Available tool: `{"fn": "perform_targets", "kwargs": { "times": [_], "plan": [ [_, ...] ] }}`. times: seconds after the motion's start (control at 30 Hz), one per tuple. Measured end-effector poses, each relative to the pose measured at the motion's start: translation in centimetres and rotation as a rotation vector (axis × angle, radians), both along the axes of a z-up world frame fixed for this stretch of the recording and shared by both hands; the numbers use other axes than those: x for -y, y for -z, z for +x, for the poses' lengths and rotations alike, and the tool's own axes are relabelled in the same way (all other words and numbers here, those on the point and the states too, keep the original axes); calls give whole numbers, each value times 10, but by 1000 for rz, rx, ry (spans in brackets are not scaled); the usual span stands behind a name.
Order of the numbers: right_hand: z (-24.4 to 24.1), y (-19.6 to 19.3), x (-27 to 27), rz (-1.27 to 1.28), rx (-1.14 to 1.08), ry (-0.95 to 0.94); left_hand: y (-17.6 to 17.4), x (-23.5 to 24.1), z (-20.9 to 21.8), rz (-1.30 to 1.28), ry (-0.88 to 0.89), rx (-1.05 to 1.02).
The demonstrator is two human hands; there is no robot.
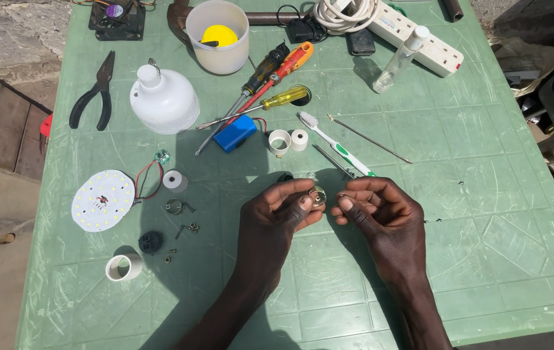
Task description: The person assembles a small electrical component, likely a lamp holder, using a screwdriver to tighten screws and secure internal parts. They manipulate wires and small metal pieces, occasionally using a toothbrush to clean the component. The workspace is a green table with various tools and parts scattered around.
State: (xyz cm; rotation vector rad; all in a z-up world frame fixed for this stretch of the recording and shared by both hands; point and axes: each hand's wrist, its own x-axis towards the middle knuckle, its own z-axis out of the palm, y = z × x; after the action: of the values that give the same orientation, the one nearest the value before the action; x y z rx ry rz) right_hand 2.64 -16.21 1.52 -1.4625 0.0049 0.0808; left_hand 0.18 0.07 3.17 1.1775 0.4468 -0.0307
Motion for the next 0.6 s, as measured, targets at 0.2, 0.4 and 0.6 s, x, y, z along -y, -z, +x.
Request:
{"fn": "perform_targets", "kwargs": {
  "times": [0.2, 0.4, 0.6],
  "plan": [
    [-2, 1, -1, -45, 51, -37, 6, -1, -2, -79, -59, 7],
    [4, 7, -6, -58, -37, -63, -7, -4, -1, -94, 2, -63],
    [7, 24, -6, 97, -174, -103, -6, -3, -3, -109, 49, -39]
  ]
}}
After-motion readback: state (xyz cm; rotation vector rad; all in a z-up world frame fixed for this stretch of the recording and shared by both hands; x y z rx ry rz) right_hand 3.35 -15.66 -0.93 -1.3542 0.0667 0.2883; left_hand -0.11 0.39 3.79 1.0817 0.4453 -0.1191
